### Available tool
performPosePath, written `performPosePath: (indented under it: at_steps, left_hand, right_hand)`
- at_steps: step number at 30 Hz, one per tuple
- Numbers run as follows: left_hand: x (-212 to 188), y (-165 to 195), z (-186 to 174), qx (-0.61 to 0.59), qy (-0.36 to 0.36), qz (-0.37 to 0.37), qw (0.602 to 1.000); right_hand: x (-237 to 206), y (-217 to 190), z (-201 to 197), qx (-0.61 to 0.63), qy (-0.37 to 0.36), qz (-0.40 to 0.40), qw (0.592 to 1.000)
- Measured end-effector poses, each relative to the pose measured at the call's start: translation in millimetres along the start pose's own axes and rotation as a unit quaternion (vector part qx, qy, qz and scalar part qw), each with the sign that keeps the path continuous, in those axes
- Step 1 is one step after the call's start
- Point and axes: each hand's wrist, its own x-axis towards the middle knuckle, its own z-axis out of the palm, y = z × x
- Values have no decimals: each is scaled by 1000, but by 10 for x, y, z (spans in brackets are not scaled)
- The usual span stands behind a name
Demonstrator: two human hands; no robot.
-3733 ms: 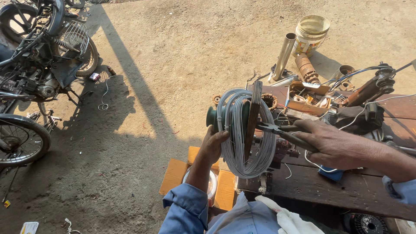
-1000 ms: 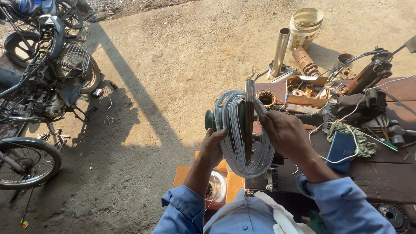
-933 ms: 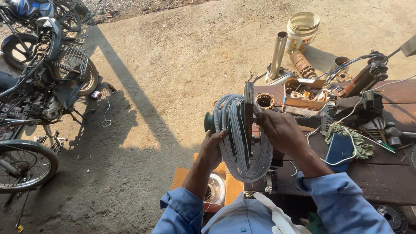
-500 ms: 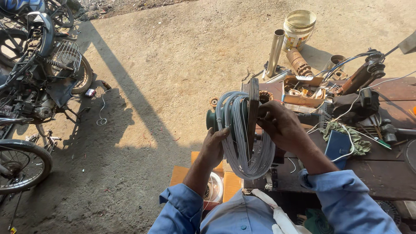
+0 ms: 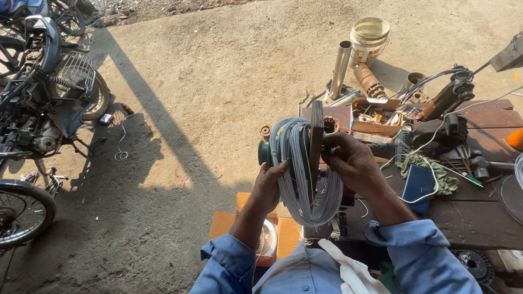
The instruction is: The person winds white wire onto a green spool mounted on a hand-cranked winding machine, turning the crank and guiding the wire by hand. They then use pliers to cut and secure the wire, lift the finished coil off the spindle, and set it on the workbench.
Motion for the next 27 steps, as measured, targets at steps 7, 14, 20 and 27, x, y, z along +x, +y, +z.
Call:
performPosePath:
  at_steps: [7,14,20,27]
  left_hand:
    - [17,-29,-17,3,19,-2,1000]
    - [4,-43,-52,18,6,3,1000]
    - [10,-21,-21,7,12,-2,1000]
    - [12,-3,4,29,8,1,1000]
  right_hand:
    - [66,-16,54,-146,28,83,985]
    - [9,-8,83,68,17,61,996]
    - [-20,-31,202,105,91,92,986]
    - [53,108,77,-73,55,94,991]
